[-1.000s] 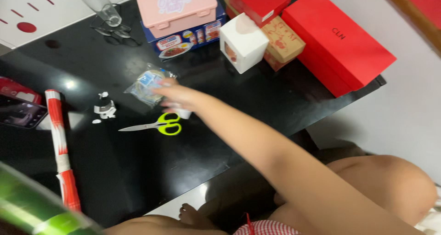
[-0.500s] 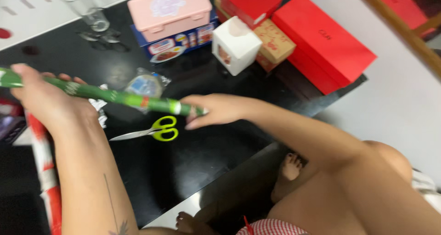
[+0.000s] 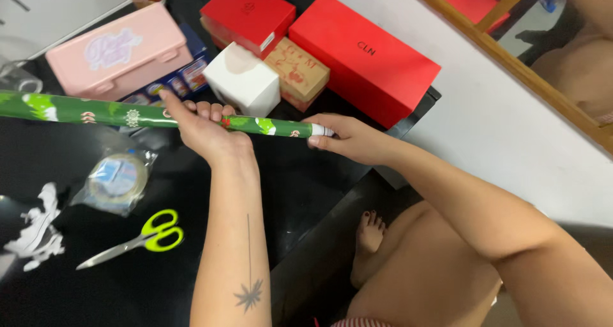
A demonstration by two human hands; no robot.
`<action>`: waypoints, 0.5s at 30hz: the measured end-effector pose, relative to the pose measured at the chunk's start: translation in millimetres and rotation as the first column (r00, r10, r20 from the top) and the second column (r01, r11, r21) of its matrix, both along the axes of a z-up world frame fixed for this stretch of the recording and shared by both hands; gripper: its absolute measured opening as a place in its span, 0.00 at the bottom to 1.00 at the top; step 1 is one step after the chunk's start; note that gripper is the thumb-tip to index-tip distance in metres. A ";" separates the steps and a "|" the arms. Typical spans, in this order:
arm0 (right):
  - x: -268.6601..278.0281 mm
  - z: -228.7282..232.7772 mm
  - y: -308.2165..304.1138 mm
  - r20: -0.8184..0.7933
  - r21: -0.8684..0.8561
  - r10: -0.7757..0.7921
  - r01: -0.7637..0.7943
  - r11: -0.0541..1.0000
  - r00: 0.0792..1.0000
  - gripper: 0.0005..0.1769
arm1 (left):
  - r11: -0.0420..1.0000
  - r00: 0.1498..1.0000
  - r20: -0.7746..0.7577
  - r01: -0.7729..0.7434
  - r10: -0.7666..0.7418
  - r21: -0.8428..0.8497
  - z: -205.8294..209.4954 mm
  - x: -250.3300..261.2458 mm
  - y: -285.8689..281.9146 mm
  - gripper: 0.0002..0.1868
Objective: The person unrolls a roll of green Christmas wrapping paper, cuts a rectangular sheet with scissors, and places a red box on the paper. They then fold the paper around the box and prepare to secure it with tape.
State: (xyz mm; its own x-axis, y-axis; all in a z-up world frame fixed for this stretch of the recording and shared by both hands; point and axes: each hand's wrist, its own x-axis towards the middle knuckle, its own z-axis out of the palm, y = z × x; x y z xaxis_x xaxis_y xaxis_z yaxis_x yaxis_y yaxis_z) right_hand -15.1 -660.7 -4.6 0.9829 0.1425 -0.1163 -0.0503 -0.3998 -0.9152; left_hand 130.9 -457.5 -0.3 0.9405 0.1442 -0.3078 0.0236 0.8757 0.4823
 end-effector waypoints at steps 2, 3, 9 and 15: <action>-1.2 -0.9 1.3 -0.128 0.104 -0.104 0.118 0.988 0.986 0.18 | 1.000 0.998 0.063 0.013 -0.013 -0.003 -6.3 0.1 -7.8 0.24; -4.4 -2.8 4.9 -0.048 0.102 -0.164 0.169 0.980 0.985 0.18 | 1.000 0.996 0.089 0.020 -0.020 -0.002 -11.8 -2.7 -11.0 0.24; -10.4 4.6 8.4 0.418 -0.071 -0.099 0.141 0.987 0.903 0.22 | 0.990 0.998 -0.040 0.036 -0.042 -0.136 -35.3 -17.3 -22.6 0.25; -14.9 0.1 22.8 -0.056 0.358 -0.164 0.173 0.917 0.985 0.18 | 0.958 0.905 0.389 0.248 -0.175 -0.147 -14.6 -33.5 9.5 0.26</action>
State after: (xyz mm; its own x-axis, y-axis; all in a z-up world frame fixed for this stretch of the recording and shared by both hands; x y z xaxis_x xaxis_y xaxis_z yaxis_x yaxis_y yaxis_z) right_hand -30.0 -637.9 -4.5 0.9936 0.0113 -0.1120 -0.1117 -0.0268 -0.9934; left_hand 97.5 -448.0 -15.0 0.9932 -0.0966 0.0647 0.0711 0.9449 0.3195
